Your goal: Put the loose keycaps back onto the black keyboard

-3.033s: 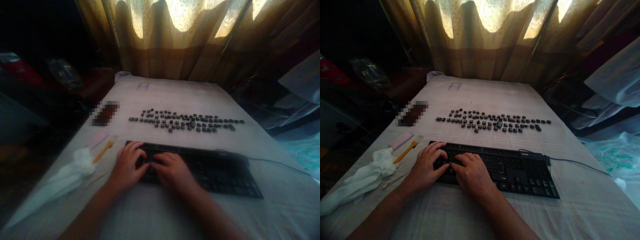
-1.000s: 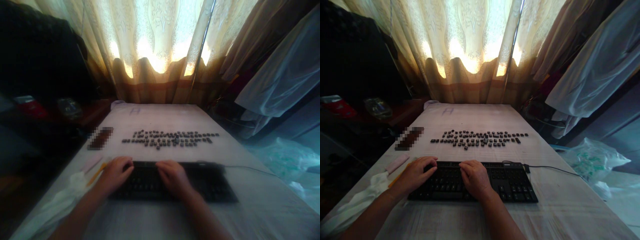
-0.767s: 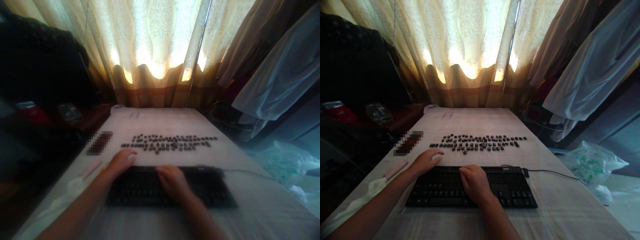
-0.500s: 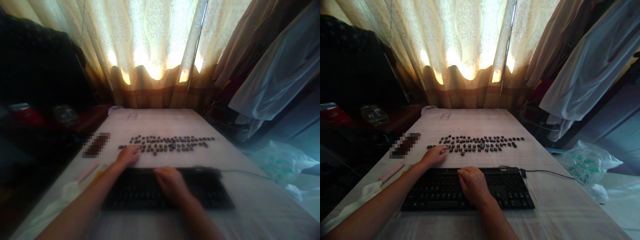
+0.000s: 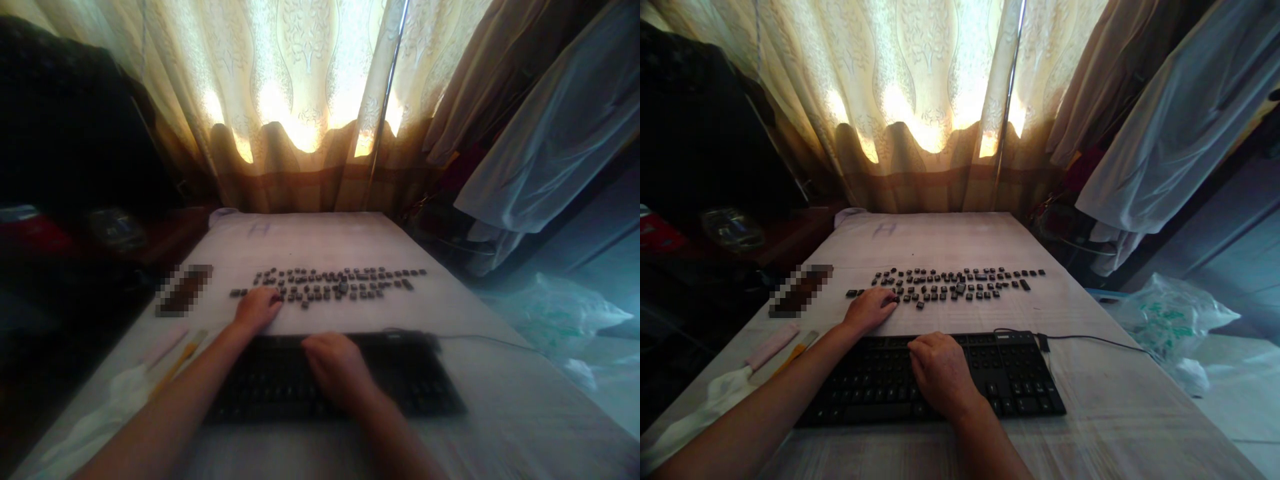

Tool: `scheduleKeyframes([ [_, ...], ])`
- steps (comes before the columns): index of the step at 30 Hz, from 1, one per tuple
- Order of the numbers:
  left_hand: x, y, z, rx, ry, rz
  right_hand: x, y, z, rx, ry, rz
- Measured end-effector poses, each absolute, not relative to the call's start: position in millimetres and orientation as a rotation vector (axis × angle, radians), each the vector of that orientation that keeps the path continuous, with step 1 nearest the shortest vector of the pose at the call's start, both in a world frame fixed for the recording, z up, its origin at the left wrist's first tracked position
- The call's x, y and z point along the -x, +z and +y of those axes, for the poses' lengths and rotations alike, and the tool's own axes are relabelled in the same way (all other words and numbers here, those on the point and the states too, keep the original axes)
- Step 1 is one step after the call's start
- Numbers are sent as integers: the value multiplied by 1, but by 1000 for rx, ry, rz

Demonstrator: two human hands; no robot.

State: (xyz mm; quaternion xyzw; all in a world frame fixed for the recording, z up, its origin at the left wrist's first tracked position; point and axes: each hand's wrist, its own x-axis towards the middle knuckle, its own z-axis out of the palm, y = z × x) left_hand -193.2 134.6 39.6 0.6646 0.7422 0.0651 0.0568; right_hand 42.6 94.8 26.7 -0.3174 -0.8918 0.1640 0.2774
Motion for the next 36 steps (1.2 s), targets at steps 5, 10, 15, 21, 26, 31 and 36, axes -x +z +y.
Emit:
scheduleKeyframes([
  [5, 194, 40, 133, -2002, 233, 2238, -43, 27, 95, 857, 441, -2401],
  [10, 195, 41, 121, -1962, 350, 2179, -44, 24, 96, 834, 446, -2398],
  [15, 186, 43, 78, -1999, 568, 2117, -43, 23, 94, 846, 431, -2370],
  [21, 167, 39, 23, -2128, 783, 1962, -39, 23, 89, 806, 440, -2311],
  [26, 164, 32, 8, -2234, 798, 1907, -35, 25, 83, 705, 498, -2318],
  [31, 162, 30, 4, -2278, 824, 1878, -32, 23, 81, 702, 502, -2375],
  [36, 160, 25, 0, -2330, 870, 1833, -31, 25, 79, 684, 545, -2408],
])
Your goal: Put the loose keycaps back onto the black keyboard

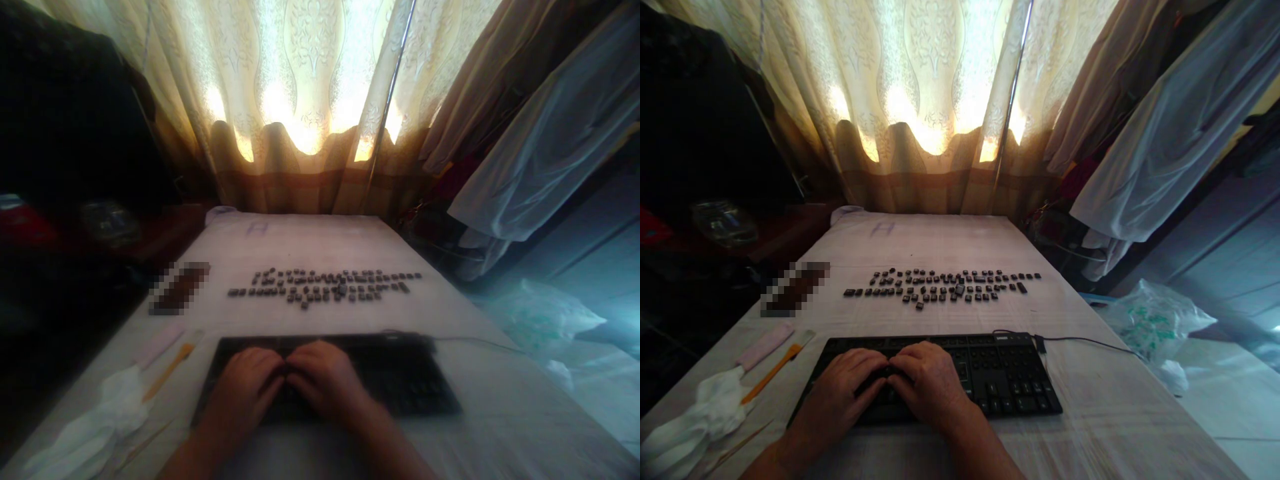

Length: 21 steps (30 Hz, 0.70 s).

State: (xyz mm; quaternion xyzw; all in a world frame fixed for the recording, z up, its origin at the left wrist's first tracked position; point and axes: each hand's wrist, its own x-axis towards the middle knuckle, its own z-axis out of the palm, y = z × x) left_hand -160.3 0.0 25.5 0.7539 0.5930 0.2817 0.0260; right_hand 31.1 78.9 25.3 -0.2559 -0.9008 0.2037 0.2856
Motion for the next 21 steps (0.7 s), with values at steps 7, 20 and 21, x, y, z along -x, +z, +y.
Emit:
scheduleKeyframes([
  [7, 163, 20, -2, -2392, 922, 1805, -29, 28, 76, 688, 581, -2403],
  [20, 166, 17, -5, -2418, 984, 1787, -28, 28, 72, 722, 624, -2424],
  [21, 165, 17, -5, -2417, 987, 1785, -28, 28, 72, 730, 623, -2428],
])
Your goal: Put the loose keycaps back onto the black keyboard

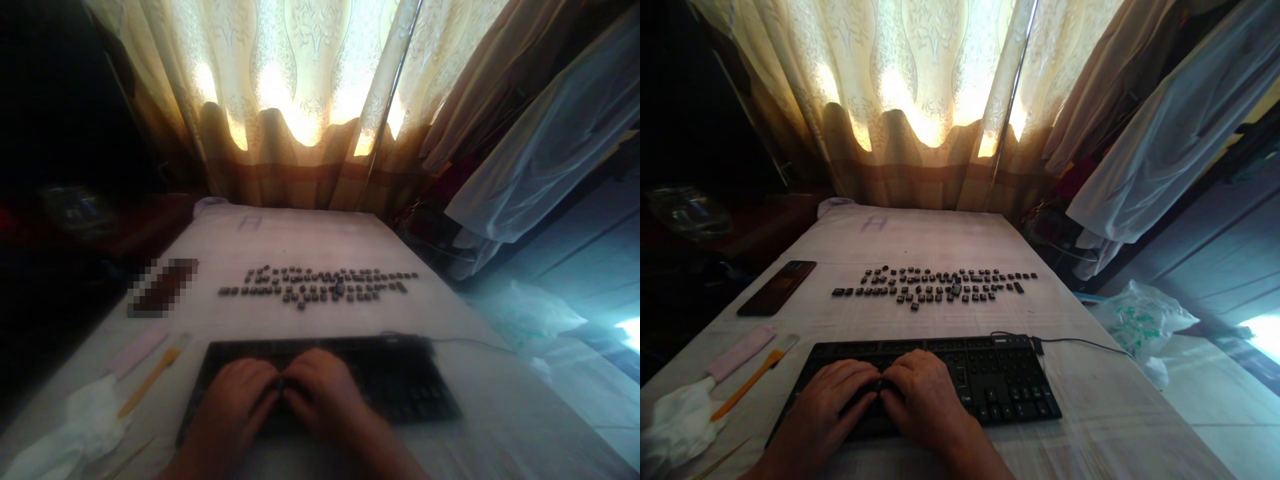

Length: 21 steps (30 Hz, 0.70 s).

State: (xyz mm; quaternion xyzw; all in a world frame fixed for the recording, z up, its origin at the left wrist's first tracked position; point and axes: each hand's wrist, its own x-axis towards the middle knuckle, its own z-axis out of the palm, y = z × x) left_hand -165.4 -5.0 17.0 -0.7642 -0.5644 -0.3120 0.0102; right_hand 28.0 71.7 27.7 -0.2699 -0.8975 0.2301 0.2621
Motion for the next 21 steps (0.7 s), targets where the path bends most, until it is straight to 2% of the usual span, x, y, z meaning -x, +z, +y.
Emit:
scheduleKeyframes([
  [21, 202, 37, -3, 2193, -1025, -1876, -37, 30, 78, 746, 570, -2398],
])
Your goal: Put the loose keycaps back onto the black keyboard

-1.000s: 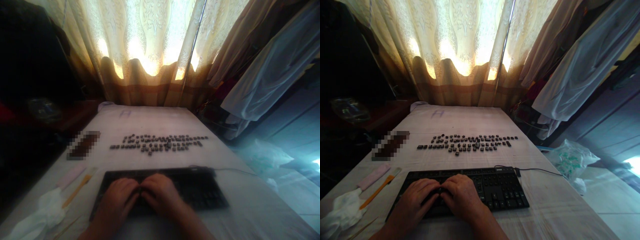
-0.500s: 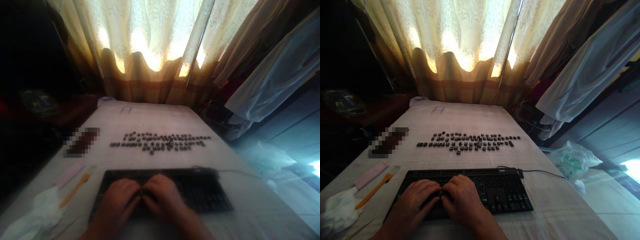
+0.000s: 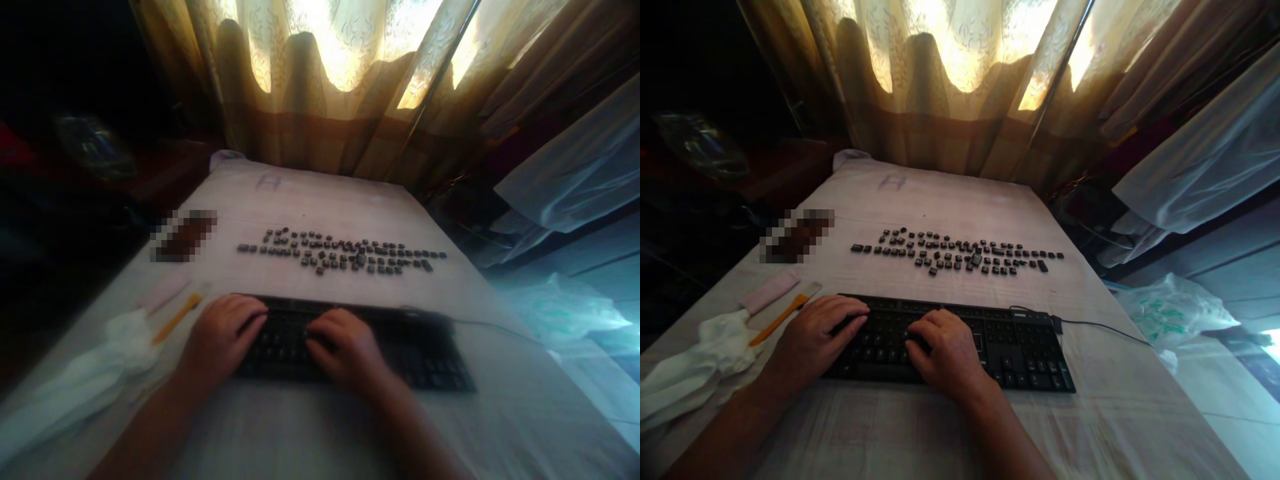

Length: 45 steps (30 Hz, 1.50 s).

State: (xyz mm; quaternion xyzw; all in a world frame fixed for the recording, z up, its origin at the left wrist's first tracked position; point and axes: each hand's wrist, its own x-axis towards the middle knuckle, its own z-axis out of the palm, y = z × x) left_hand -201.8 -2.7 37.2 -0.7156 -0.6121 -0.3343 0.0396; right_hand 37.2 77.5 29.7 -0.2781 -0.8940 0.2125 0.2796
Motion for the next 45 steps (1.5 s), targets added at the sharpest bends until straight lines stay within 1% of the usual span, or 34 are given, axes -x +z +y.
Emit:
scheduleKeyframes([
  [8, 194, 35, -4, 2260, -1012, -1904, -23, 26, 67, 766, 550, -2431],
  [16, 194, 32, -5, 2248, -995, -2017, -16, 29, 64, 883, 585, -2463],
  [27, 173, 13, -9, 2189, -711, -2106, -13, 31, 62, 935, 593, -2477],
  [45, 178, 4, -9, 2169, -719, -2035, -12, 30, 61, 974, 668, -2490],
])
